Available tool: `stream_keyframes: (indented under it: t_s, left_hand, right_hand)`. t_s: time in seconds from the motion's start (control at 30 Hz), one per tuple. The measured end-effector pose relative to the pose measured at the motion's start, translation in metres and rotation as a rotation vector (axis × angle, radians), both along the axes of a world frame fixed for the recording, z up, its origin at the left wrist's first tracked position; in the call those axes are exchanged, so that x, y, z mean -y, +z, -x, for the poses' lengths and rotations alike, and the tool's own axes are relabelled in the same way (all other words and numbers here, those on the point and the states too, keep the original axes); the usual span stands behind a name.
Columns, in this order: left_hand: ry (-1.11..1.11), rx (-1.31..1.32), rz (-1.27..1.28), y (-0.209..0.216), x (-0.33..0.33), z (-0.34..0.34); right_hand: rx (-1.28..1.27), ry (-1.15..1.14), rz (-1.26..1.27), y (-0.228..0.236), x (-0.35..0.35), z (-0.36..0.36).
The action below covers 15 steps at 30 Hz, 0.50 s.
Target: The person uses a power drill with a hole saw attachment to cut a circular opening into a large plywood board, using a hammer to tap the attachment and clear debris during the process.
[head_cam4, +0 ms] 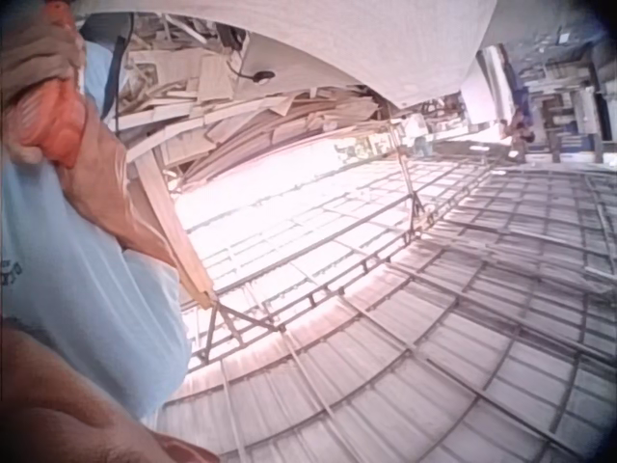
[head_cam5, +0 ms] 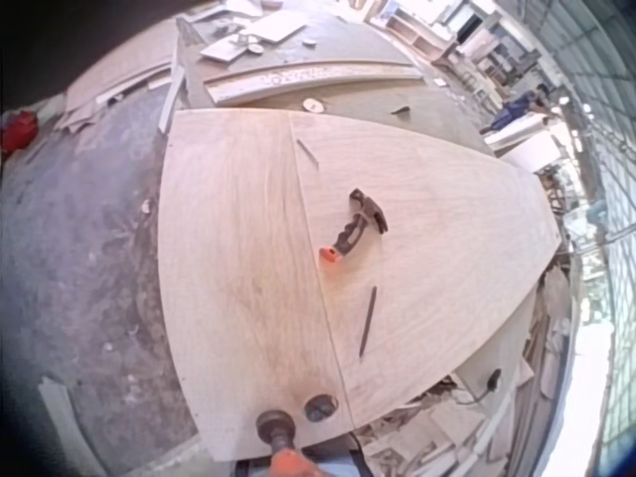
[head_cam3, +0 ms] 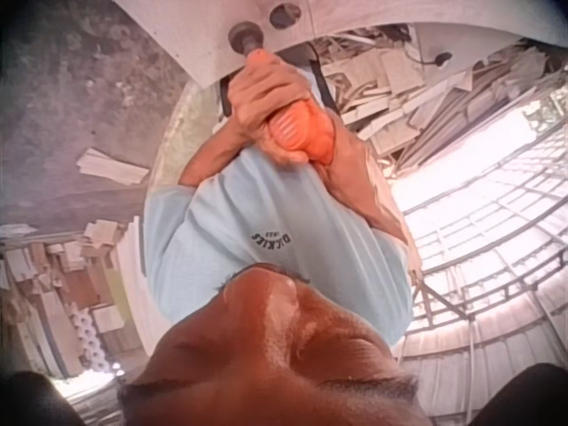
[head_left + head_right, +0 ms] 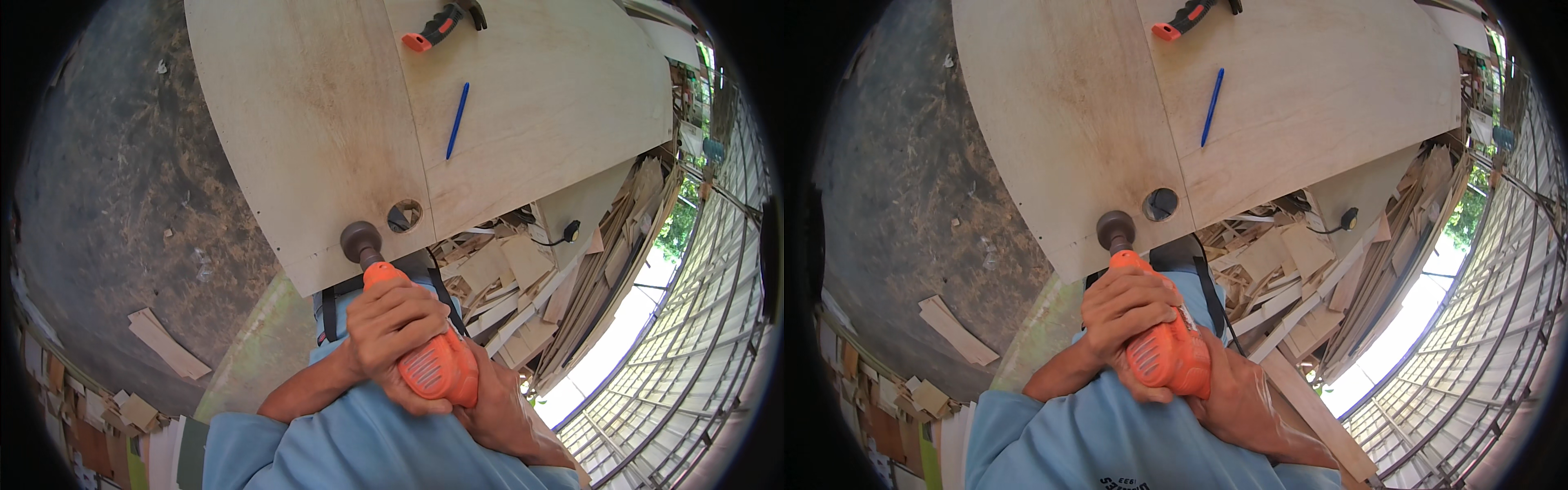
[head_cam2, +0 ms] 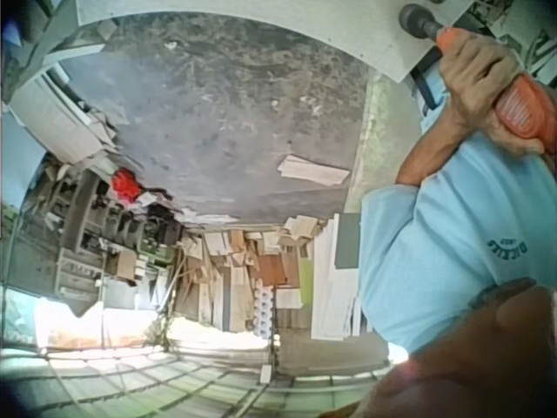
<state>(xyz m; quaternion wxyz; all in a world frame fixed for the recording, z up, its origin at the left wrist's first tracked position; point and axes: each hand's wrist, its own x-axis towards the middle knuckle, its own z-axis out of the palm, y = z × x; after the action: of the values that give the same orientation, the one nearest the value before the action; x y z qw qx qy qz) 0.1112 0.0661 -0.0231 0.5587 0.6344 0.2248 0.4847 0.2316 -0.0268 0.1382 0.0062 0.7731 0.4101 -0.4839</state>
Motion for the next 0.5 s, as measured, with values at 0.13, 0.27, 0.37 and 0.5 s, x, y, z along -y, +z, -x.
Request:
stream_keyframes:
  t_s: [0.13,0.27,0.37,0.5]
  left_hand:
    - [-0.01,0.008,0.004,0.0005,0.0012,-0.0004]
    - [-0.026,0.001,0.008,0.0022,-0.0024,-0.0004]
    - [-0.028,0.002,0.0,0.0029,-0.0043,-0.0022]
    - [-0.044,0.015,-0.007,0.0042,-0.0075,-0.0069]
  right_hand:
    - [-0.012,-0.045,-0.012,-0.0014,0.0022,0.0012]
    - [-0.01,-0.061,-0.017,-0.0021,-0.0004,0.0027]
    - [-0.01,-0.082,-0.009,-0.0027,-0.0003,0.0028]
    - [0.003,-0.12,-0.003,-0.0013,0.0012,0.0056]
